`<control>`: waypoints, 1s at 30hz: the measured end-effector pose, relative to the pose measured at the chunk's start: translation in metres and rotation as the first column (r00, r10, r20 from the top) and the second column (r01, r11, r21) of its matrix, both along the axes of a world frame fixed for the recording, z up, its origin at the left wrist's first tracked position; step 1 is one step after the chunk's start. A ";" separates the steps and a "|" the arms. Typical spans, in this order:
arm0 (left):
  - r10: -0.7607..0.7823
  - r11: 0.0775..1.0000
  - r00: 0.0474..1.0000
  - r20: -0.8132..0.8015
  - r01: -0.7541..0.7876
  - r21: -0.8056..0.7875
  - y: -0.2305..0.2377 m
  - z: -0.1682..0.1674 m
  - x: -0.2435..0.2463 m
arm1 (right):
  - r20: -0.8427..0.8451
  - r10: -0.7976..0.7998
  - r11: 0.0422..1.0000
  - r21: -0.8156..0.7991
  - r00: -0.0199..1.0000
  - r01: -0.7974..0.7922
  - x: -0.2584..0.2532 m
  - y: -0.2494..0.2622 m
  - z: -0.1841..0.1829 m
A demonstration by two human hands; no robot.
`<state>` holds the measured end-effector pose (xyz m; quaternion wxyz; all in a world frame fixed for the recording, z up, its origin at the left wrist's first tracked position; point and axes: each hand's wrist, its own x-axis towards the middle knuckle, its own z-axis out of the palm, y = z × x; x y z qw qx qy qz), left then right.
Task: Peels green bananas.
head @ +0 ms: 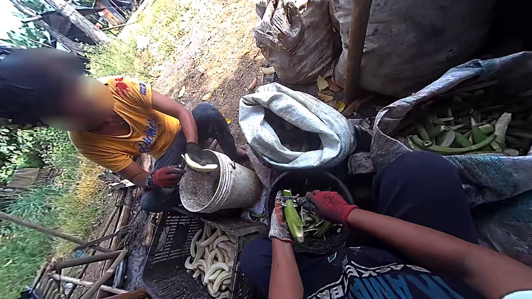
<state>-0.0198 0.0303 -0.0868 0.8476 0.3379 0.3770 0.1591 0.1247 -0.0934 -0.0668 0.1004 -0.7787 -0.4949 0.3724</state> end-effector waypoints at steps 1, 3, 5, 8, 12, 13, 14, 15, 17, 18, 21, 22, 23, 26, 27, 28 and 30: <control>-0.007 0.999 1.000 -0.024 0.008 0.033 -0.004 0.001 0.001 | 0.022 -0.035 0.999 -0.016 0.999 0.035 0.001 0.004 0.000; -0.018 0.999 0.999 -0.040 0.020 0.033 -0.011 0.001 0.002 | 0.046 -0.087 0.995 -0.052 0.995 0.090 0.001 0.012 -0.001; -0.028 0.998 0.997 -0.066 0.032 0.062 -0.014 -0.005 -0.002 | 0.047 -0.102 0.992 -0.072 0.994 0.105 0.000 0.018 -0.003; -0.025 0.999 0.989 -0.148 0.030 0.032 -0.021 -0.007 -0.004 | 0.049 -0.158 0.978 -0.131 0.986 0.163 -0.001 0.020 -0.009; -0.015 1.000 0.974 -0.226 0.009 -0.024 -0.027 -0.011 -0.016 | 0.020 -0.200 0.968 -0.153 0.980 0.200 0.016 0.017 -0.006; -0.021 1.000 0.969 -0.245 0.025 0.013 -0.025 -0.016 -0.019 | -0.011 -0.181 0.975 -0.133 0.983 0.178 0.018 0.015 -0.005; -0.026 0.999 0.968 -0.251 0.033 0.024 -0.025 -0.018 -0.017 | -0.054 -0.155 0.982 -0.117 0.986 0.148 0.020 0.014 -0.006; -0.034 0.999 0.969 -0.246 0.037 0.009 -0.025 -0.017 -0.014 | -0.105 -0.123 0.988 -0.103 0.987 0.113 0.021 0.013 -0.010; -0.052 0.999 0.979 -0.199 0.049 -0.015 -0.021 -0.014 -0.009 | -0.192 -0.058 0.996 -0.083 0.980 0.043 0.018 0.014 -0.019; -0.056 0.998 0.981 -0.188 0.059 0.015 -0.019 -0.016 -0.010 | -0.239 -0.046 0.997 -0.077 0.970 0.028 0.018 0.012 -0.022; -0.032 0.996 0.973 -0.230 0.051 0.077 -0.014 -0.015 -0.016 | -0.270 -0.064 0.996 -0.073 0.961 0.046 0.023 -0.003 -0.013; -0.018 0.998 0.971 -0.237 0.031 0.053 -0.014 -0.014 -0.016 | -0.244 -0.097 0.994 -0.071 0.965 0.082 0.024 -0.007 -0.007; -0.007 1.000 0.977 -0.215 0.009 0.005 -0.013 -0.013 -0.015 | -0.228 -0.130 0.991 -0.068 0.965 0.117 0.024 -0.011 -0.003; 0.021 0.998 0.984 -0.175 -0.031 -0.054 -0.013 -0.009 -0.011 | -0.292 -0.082 0.996 -0.039 0.953 0.074 0.023 -0.021 -0.001; 0.010 0.998 0.988 -0.153 -0.018 -0.053 -0.010 -0.013 -0.011 | -0.355 -0.032 0.999 -0.012 0.934 0.029 0.020 -0.024 -0.002; 0.000 0.996 0.995 -0.102 -0.009 -0.087 -0.006 -0.017 -0.011 | -0.427 0.017 1.000 0.027 0.904 -0.006 0.017 -0.027 -0.003; 0.059 0.980 0.997 -0.045 -0.066 -0.188 -0.006 -0.014 -0.006 | -0.582 0.101 0.992 0.120 0.807 -0.038 0.008 -0.037 -0.008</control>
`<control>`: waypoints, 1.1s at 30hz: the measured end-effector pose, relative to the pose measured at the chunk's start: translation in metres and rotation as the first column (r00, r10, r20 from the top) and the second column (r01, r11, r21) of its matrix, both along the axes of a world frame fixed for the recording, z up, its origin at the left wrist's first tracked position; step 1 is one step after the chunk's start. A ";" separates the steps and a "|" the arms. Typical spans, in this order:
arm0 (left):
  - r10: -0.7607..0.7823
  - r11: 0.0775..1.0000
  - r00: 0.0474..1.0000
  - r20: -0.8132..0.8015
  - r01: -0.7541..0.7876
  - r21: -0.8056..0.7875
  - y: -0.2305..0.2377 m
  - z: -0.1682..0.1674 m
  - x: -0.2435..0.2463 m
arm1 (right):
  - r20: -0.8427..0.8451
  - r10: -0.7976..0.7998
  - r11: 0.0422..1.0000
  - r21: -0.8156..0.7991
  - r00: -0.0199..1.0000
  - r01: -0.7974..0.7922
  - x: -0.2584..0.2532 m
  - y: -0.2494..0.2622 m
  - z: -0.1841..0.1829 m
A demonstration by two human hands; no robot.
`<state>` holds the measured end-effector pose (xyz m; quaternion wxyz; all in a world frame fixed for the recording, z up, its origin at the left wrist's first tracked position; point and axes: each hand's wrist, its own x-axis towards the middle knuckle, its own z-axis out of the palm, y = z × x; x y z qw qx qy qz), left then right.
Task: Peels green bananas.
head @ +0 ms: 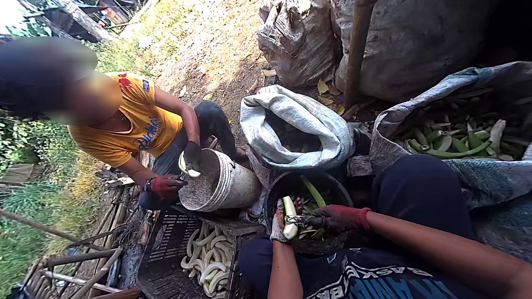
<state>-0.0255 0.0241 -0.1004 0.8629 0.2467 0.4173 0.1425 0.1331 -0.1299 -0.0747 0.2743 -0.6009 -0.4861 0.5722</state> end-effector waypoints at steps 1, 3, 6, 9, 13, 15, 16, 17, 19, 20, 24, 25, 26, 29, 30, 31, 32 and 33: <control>0.037 0.999 0.999 0.011 -0.037 -0.039 0.000 0.003 0.003 | -0.066 0.014 1.000 0.023 0.998 -0.013 -0.005 -0.003 0.000; 0.039 0.996 0.998 0.047 -0.035 -0.087 0.002 0.004 0.002 | 0.041 0.048 0.999 0.006 0.998 -0.048 -0.010 -0.003 0.006; -0.141 0.987 0.978 0.153 0.127 0.099 -0.006 0.013 -0.006 | 0.447 0.046 0.994 -0.107 0.893 0.002 -0.006 0.010 0.011; -0.017 0.990 0.950 -0.312 0.060 0.130 -0.050 0.092 0.027 | 0.656 -0.082 0.976 -0.098 0.750 0.193 0.009 0.024 0.005; -0.143 0.986 0.983 -0.111 0.151 0.066 -0.012 0.014 -0.008 | 0.665 -0.162 0.947 -0.103 0.729 0.305 0.025 0.021 0.012; -0.071 0.991 0.977 -0.201 0.092 0.095 -0.007 0.005 -0.010 | 0.640 -0.149 0.961 -0.085 0.754 0.262 0.021 0.016 0.017; -0.032 0.994 0.978 -0.208 0.053 0.095 -0.005 0.003 -0.010 | 0.631 -0.135 0.970 -0.073 0.764 0.232 0.019 0.013 0.019; -0.006 0.995 0.982 -0.188 0.025 0.098 -0.003 0.003 -0.011 | 0.627 -0.122 0.975 -0.071 0.770 0.212 0.017 0.012 0.019; 0.003 0.988 0.991 -0.134 0.017 0.153 -0.001 0.009 -0.013 | 0.570 -0.137 0.971 -0.086 0.810 0.224 0.019 0.010 0.018; -0.001 0.984 0.993 -0.119 0.022 0.175 0.000 0.012 -0.013 | 0.488 -0.175 0.965 -0.088 0.855 0.248 0.022 0.009 0.015; 0.021 0.978 0.994 -0.111 0.002 0.207 0.003 0.022 -0.010 | -0.287 -0.340 0.933 -0.223 0.896 0.283 0.023 -0.001 0.010; 0.028 0.973 0.994 -0.107 -0.002 0.230 0.004 0.022 -0.010 | -0.440 -0.357 0.923 -0.300 0.824 0.240 0.022 -0.003 0.011; 0.040 0.972 0.994 -0.104 -0.014 0.234 0.004 0.022 -0.009 | -0.563 -0.357 0.923 -0.336 0.745 0.189 0.021 -0.005 0.009; 0.010 0.968 0.992 -0.127 0.023 0.250 0.003 0.027 -0.004 | -0.750 -0.373 0.923 -0.362 0.545 0.133 0.011 -0.006 0.007; -0.024 0.962 0.990 -0.138 0.061 0.266 0.000 0.032 -0.002 | -0.762 -0.400 0.914 -0.376 0.509 0.155 0.006 -0.005 0.007; -0.054 0.959 0.988 -0.147 0.092 0.269 -0.004 0.035 0.000 | -0.761 -0.437 0.899 -0.394 0.479 0.194 0.001 -0.002 0.007; -0.084 0.953 0.982 -0.168 0.129 0.275 -0.008 0.037 0.001 | -0.751 -0.474 0.881 -0.410 0.461 0.238 -0.003 0.001 0.007; -0.110 0.940 0.972 -0.206 0.169 0.295 -0.011 0.038 0.003 | -0.745 -0.490 0.872 -0.417 0.453 0.258 -0.007 0.003 0.007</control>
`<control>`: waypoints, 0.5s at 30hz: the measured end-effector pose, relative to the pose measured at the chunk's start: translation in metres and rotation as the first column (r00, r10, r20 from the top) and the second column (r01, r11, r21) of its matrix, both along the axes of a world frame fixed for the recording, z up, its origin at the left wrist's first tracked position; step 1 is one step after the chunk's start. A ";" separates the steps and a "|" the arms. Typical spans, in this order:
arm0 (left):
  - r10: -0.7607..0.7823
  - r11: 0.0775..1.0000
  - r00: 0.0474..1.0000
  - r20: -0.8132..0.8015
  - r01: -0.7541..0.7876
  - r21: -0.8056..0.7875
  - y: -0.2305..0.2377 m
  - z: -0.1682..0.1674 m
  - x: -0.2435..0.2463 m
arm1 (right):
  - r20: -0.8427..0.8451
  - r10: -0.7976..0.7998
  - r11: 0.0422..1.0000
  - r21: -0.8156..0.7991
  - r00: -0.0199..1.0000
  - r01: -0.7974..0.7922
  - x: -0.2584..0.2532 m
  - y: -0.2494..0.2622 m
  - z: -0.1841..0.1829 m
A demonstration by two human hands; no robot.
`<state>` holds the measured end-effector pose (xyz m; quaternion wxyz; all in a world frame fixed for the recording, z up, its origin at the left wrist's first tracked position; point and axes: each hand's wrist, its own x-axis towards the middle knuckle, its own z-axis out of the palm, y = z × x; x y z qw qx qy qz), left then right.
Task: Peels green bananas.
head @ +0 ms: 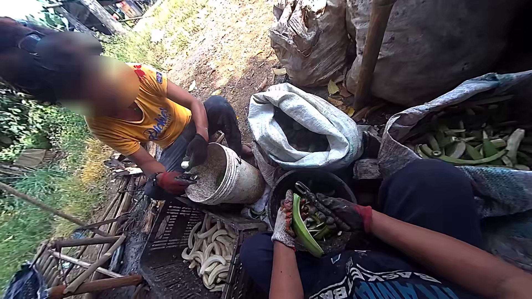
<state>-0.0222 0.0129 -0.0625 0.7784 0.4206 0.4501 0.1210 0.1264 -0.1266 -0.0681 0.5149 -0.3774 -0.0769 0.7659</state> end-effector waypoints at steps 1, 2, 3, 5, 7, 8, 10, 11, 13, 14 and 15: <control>-0.020 0.999 0.999 -0.031 0.021 0.032 -0.003 0.000 0.002 | -0.002 0.003 1.000 0.010 1.000 -0.003 -0.003 0.002 -0.001; -0.011 0.997 0.998 -0.063 0.016 0.076 -0.006 -0.002 0.003 | -0.008 0.024 0.999 0.031 1.000 -0.024 -0.005 0.002 -0.001; 0.014 0.993 0.997 -0.081 -0.004 0.117 -0.008 -0.005 0.004 | -0.026 0.049 0.997 0.054 0.998 -0.048 -0.007 0.002 0.000; 0.102 0.986 0.991 -0.086 -0.089 0.139 -0.007 -0.012 0.002 | -0.065 0.051 0.996 0.075 0.997 -0.046 -0.008 0.000 0.001; 0.163 0.979 0.978 -0.130 -0.145 0.142 -0.001 -0.018 0.000 | -0.024 -0.001 0.998 0.066 1.000 0.003 -0.005 -0.003 0.006; 0.175 0.978 0.973 -0.147 -0.155 0.137 0.001 -0.020 -0.002 | 0.065 -0.010 0.998 0.066 0.998 0.006 -0.003 -0.002 0.009; 0.185 0.982 0.976 -0.112 -0.179 0.062 0.003 -0.019 -0.006 | 0.436 0.045 0.993 0.077 0.899 -0.087 0.000 0.000 0.007; 0.185 0.983 0.981 -0.063 -0.185 0.003 0.003 -0.018 -0.009 | 0.639 0.100 0.977 0.081 0.762 -0.197 0.002 -0.001 0.004; 0.167 0.984 0.984 0.067 -0.162 -0.075 0.005 -0.020 -0.015 | 0.871 0.203 0.907 0.004 0.448 -0.420 0.008 -0.004 0.002; 0.155 0.985 0.980 0.122 -0.144 -0.091 0.008 -0.023 -0.017 | 0.905 0.223 0.871 -0.018 0.363 -0.490 0.010 -0.007 0.004; 0.154 0.984 0.974 0.164 -0.137 -0.110 0.011 -0.025 -0.017 | 0.923 0.209 0.849 -0.007 0.323 -0.528 0.011 -0.011 0.007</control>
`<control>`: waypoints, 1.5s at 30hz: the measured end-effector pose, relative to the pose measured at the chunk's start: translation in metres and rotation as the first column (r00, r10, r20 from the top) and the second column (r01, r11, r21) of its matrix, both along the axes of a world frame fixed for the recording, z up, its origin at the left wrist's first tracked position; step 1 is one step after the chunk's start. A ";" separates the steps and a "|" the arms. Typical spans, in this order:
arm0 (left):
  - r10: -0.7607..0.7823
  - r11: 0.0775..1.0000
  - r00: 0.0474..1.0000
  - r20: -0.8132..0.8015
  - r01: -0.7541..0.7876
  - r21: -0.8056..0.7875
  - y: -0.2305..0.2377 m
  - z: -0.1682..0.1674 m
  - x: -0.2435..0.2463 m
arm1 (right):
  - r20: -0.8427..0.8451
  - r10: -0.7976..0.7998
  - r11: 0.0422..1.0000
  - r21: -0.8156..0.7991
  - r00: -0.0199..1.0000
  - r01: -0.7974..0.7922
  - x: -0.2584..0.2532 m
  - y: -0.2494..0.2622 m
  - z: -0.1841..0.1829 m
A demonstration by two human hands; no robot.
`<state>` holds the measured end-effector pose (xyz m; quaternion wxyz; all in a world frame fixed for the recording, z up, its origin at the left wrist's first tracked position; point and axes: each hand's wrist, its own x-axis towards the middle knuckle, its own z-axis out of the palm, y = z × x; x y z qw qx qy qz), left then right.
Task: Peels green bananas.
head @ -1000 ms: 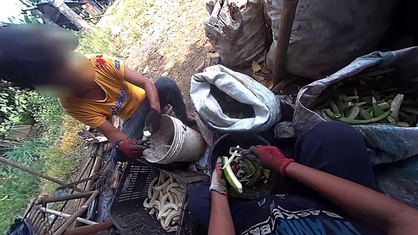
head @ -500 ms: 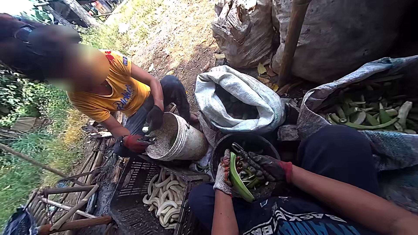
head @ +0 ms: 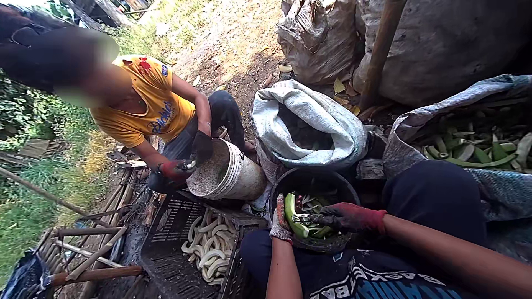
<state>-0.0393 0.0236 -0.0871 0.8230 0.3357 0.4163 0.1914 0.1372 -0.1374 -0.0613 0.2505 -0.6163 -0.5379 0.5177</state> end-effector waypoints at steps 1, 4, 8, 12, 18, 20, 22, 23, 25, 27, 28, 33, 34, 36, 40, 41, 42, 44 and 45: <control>0.009 1.000 0.999 0.033 -0.008 -0.024 0.002 0.001 0.002 | 0.009 0.020 0.999 0.038 1.000 -0.021 0.000 -0.004 0.004; 0.010 0.990 0.994 0.107 0.005 -0.140 0.009 0.006 0.008 | 0.030 0.058 0.990 0.124 0.998 -0.061 -0.002 -0.008 0.021; -0.055 0.986 0.989 0.136 0.075 -0.151 0.014 0.013 0.011 | 0.194 0.141 0.977 0.129 0.971 -0.167 -0.005 -0.005 0.042; -0.048 0.990 0.992 0.115 0.062 -0.127 0.010 0.022 0.016 | 0.368 0.216 0.976 -0.055 0.904 -0.211 -0.006 0.013 0.039; 0.028 0.990 0.998 -0.051 -0.020 0.138 -0.012 0.017 0.018 | 0.495 -0.002 0.984 -0.154 0.869 0.090 -0.012 0.040 0.020; 0.053 0.978 0.990 -0.129 -0.025 0.207 -0.016 0.016 0.018 | 0.504 -0.072 0.964 -0.186 0.861 0.189 -0.018 0.047 0.017; 0.041 0.967 0.976 -0.215 0.015 0.254 -0.017 0.019 0.017 | 0.507 -0.117 0.945 -0.208 0.854 0.253 -0.022 0.052 0.014; 0.055 0.969 0.971 -0.234 0.005 0.247 -0.017 0.019 0.017 | 0.508 -0.136 0.938 -0.211 0.851 0.276 -0.025 0.055 0.013; 0.101 0.976 0.965 -0.242 -0.049 0.212 -0.016 0.009 0.018 | 0.518 -0.140 0.929 -0.226 0.844 0.293 -0.030 0.061 0.010; 0.102 0.977 0.956 -0.274 -0.045 0.206 -0.017 0.006 0.017 | 0.521 -0.154 0.907 -0.261 0.839 0.329 -0.031 0.066 0.008; 0.088 0.976 0.951 -0.295 -0.023 0.218 -0.020 0.007 0.015 | 0.523 -0.166 0.891 -0.284 0.836 0.355 -0.026 0.067 0.007; 0.132 0.987 0.990 -0.046 -0.136 -0.085 -0.013 0.007 -0.002 | 0.511 -0.160 0.881 -0.312 0.845 0.356 0.007 0.054 0.006; 0.152 0.977 0.988 0.010 -0.149 -0.149 -0.011 0.007 -0.005 | 0.520 -0.161 0.880 -0.309 0.839 0.361 0.011 0.050 0.008; 0.135 0.980 0.990 0.028 -0.129 -0.150 -0.008 0.009 -0.005 | 0.534 -0.157 0.896 -0.276 0.831 0.347 0.015 0.043 0.013; -0.023 1.000 0.997 -0.076 0.021 -0.022 -0.008 0.023 0.006 | 0.446 -0.083 0.986 -0.091 0.891 0.137 0.019 0.032 0.010; -0.028 1.000 0.997 -0.069 0.028 -0.013 -0.006 0.022 0.007 | 0.409 -0.054 0.996 -0.043 0.911 0.078 0.019 0.029 0.010; -0.014 0.998 1.000 -0.010 0.013 -0.054 -0.003 0.021 0.007 | 0.378 -0.018 1.000 0.005 0.926 0.018 0.018 0.027 0.010; 0.067 0.971 0.988 0.140 -0.032 -0.237 0.007 0.008 0.006 | 0.345 0.041 0.989 0.121 0.938 -0.088 0.015 0.019 0.008; 0.120 0.948 0.976 0.182 -0.058 -0.312 0.011 0.002 0.007 | 0.329 0.044 0.975 0.193 0.943 -0.113 0.012 0.015 0.007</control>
